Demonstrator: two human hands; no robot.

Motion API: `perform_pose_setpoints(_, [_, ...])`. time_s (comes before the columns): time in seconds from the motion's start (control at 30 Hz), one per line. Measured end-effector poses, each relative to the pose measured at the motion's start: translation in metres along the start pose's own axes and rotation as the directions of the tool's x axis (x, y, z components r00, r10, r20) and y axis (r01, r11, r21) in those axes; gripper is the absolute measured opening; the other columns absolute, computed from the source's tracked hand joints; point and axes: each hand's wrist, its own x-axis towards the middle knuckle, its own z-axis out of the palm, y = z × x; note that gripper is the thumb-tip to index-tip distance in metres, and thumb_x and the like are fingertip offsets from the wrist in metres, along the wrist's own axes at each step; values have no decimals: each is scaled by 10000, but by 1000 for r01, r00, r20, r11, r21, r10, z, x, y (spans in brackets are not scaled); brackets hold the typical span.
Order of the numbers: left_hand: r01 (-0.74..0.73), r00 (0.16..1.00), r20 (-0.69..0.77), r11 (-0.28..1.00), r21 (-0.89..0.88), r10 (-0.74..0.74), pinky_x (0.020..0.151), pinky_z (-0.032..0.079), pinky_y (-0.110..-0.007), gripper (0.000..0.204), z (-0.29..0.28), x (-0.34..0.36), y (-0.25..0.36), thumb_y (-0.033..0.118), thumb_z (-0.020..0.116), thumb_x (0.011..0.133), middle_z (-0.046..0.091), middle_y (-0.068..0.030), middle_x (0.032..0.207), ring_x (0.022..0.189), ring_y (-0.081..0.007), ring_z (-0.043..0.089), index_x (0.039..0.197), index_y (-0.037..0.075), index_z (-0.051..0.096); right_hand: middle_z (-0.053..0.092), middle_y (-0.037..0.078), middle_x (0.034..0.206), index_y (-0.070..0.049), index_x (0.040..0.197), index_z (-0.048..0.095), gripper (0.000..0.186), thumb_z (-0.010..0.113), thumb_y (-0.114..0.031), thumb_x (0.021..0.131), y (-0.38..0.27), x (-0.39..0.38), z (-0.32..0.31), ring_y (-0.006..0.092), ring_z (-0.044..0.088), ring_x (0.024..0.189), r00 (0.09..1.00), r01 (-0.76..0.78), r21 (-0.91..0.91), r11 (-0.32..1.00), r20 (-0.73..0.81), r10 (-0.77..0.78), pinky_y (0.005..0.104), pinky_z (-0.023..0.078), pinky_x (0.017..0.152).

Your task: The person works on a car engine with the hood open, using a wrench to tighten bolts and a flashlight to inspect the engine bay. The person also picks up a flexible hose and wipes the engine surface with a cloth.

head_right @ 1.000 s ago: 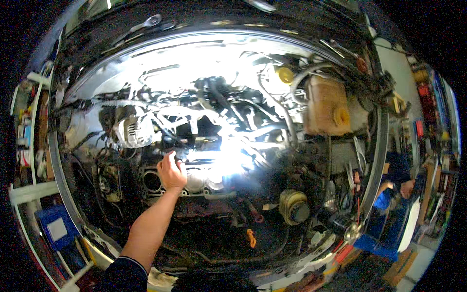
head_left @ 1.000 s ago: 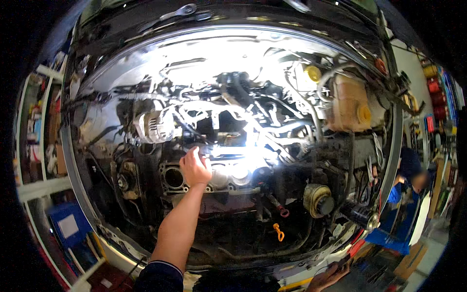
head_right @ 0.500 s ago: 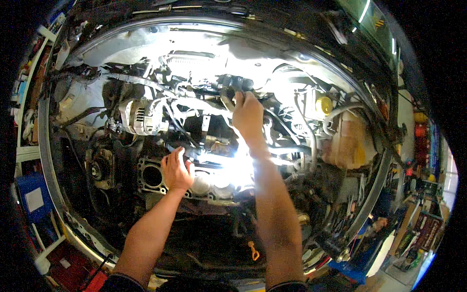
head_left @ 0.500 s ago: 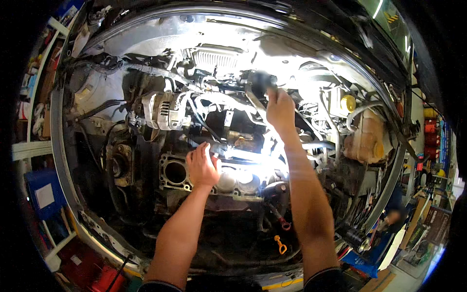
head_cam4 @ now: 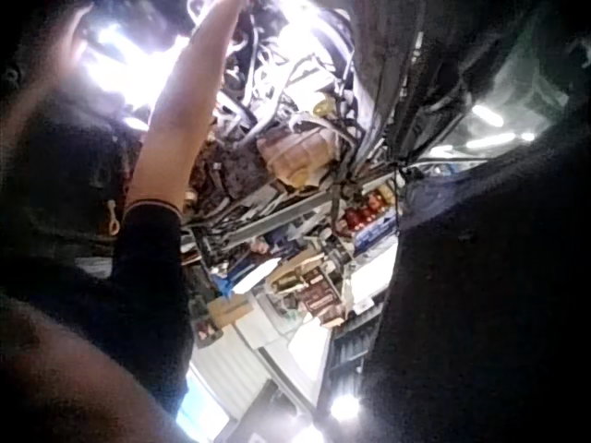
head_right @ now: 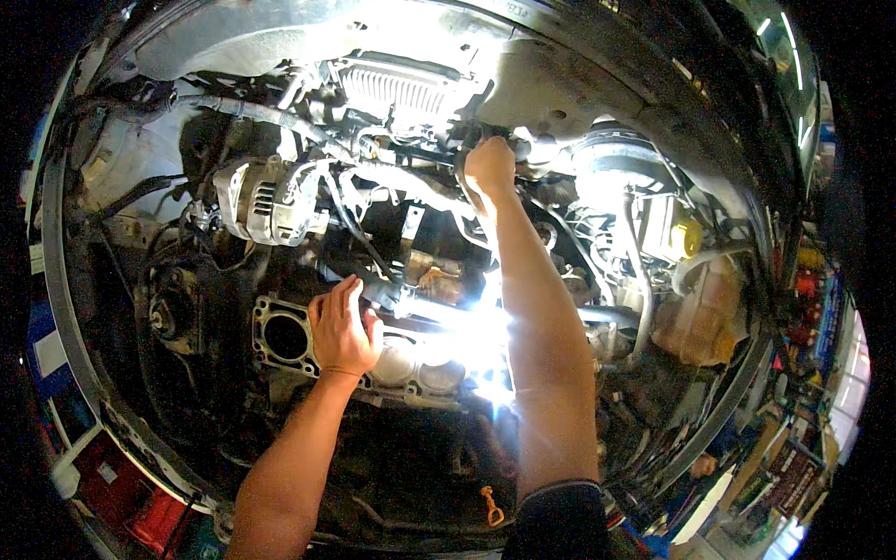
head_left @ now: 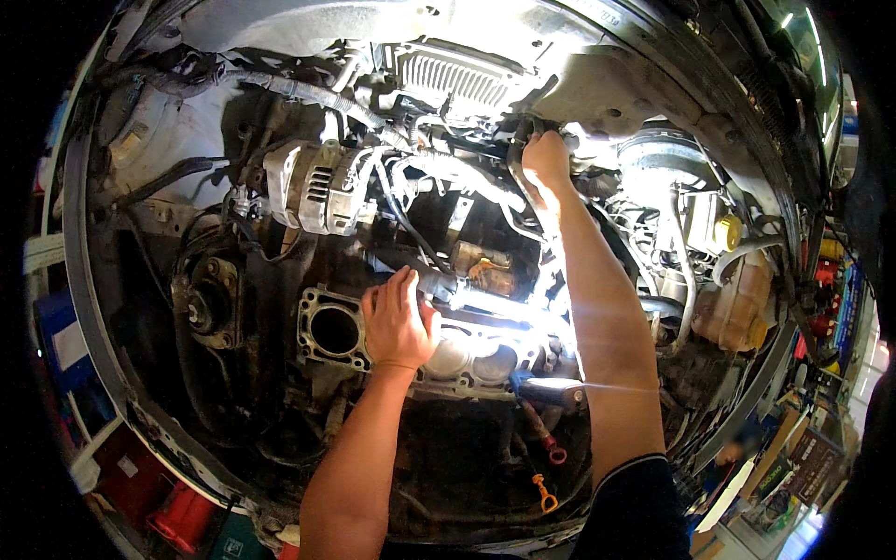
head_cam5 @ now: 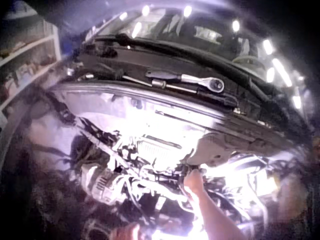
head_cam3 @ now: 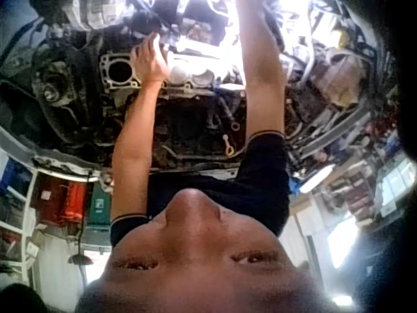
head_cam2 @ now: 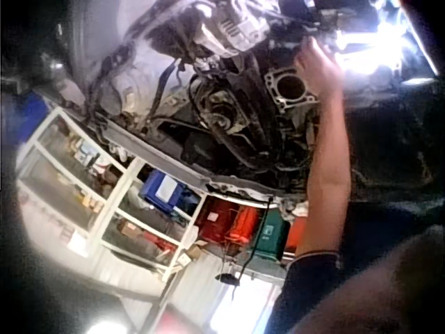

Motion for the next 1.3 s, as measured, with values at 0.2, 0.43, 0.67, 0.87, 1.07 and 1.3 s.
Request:
perform_pose_setpoints(0.2, [31, 998, 45, 999, 23, -32, 1106, 354, -518, 523, -1, -1, -2, 180, 633, 851, 617, -152, 1365, 1211, -340, 592, 1339, 7, 559, 730, 321, 950, 73, 860, 723, 315, 564, -178, 964, -20, -9, -4, 477, 725, 940, 998, -27, -6, 1000, -55, 26, 504, 591, 825])
perform_pose_setpoints(0.43, [15, 1000, 26, 1000, 6, -15, 1102, 359, -516, 517, -1, -1, -2, 172, 632, 850, 618, -150, 1362, 1211, -335, 596, 1337, 16, 554, 728, 318, 935, 58, 833, 717, 334, 546, -193, 974, -13, -7, -5, 477, 723, 921, 995, 76, -37, 996, -62, -78, 524, 588, 828])
perform_pose_setpoints(0.67, [5, 1000, 21, 999, 32, -6, 1087, 374, -505, 530, -1, -1, -3, 183, 645, 842, 617, -151, 1362, 1199, -328, 602, 1334, 6, 562, 720, 329, 913, 53, 844, 714, 361, 535, -216, 1004, -14, -3, 5, 483, 721, 914, 997, 0, -4, 1000, -78, 0, 535, 585, 825])
perform_pose_setpoints(0.87, [-6, 1000, 20, 1000, 20, 6, 1080, 380, -506, 542, 1, 0, -4, 197, 665, 834, 616, -154, 1366, 1190, -326, 607, 1332, 6, 574, 715, 321, 900, 53, 879, 689, 378, 509, -242, 1033, -5, -2, 23, 492, 712, 890, 978, 1, -27, 1000, -206, -7, 548, 569, 809])
perform_pose_setpoints(1.07, [20, 999, 29, 1000, 17, -20, 1103, 365, -509, 563, 2, -3, -6, 205, 658, 837, 619, -156, 1363, 1199, -337, 601, 1356, 12, 561, 715, 313, 876, 47, 847, 680, 377, 515, -235, 1034, -12, -11, 26, 484, 713, 852, 964, 39, -74, 997, -260, -57, 540, 567, 752])
perform_pose_setpoints(1.3, [38, 998, 43, 999, 24, -39, 1121, 351, -519, 530, -1, -1, -2, 201, 624, 854, 621, -163, 1367, 1223, -350, 592, 1344, 10, 566, 714, 306, 847, 29, 853, 657, 267, 561, -173, 998, -17, -15, 26, 488, 716, 831, 937, 16, 26, 1000, -350, -6, 561, 576, 725])
